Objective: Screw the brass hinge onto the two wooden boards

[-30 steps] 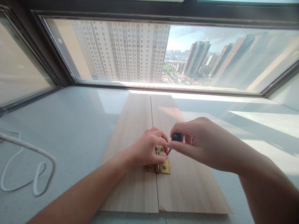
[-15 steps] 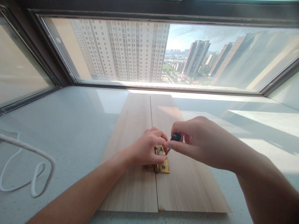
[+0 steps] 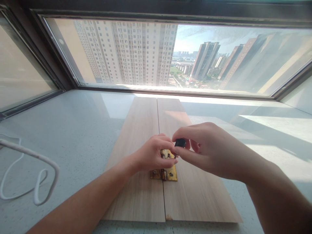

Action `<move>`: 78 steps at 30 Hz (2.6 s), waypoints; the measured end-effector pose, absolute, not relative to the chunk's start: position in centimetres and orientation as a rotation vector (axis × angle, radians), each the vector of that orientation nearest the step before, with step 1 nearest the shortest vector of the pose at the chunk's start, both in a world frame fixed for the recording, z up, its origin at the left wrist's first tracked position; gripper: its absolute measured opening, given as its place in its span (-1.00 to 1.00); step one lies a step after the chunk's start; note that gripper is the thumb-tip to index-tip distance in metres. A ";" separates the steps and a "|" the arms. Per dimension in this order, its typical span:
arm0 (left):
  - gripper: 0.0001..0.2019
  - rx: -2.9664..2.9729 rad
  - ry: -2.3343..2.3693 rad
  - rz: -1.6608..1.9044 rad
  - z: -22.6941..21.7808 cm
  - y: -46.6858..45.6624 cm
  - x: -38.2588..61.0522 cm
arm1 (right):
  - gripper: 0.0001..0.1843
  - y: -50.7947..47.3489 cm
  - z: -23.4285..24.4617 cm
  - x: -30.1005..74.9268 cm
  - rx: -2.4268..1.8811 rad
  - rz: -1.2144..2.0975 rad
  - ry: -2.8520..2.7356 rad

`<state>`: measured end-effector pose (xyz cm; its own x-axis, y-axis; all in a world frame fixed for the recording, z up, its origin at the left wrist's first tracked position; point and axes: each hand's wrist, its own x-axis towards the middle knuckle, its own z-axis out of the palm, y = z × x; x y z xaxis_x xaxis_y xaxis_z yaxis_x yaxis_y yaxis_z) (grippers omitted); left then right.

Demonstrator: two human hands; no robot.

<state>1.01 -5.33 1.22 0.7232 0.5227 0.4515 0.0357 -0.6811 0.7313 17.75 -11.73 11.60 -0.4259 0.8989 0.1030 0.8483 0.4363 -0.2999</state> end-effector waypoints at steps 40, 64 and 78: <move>-0.90 2.034 0.365 0.886 1.0 -5.3 0.8 | -0.74 -11.5 11.0 17.7 -1.568 0.228 -2.446; -0.89 2.011 0.388 0.866 0.9 -5.3 0.9 | -0.79 -11.6 11.0 17.4 -1.549 0.261 -2.485; -0.93 2.036 0.310 0.827 1.2 -5.3 0.8 | -0.88 -11.6 11.0 17.4 -1.491 0.348 -2.519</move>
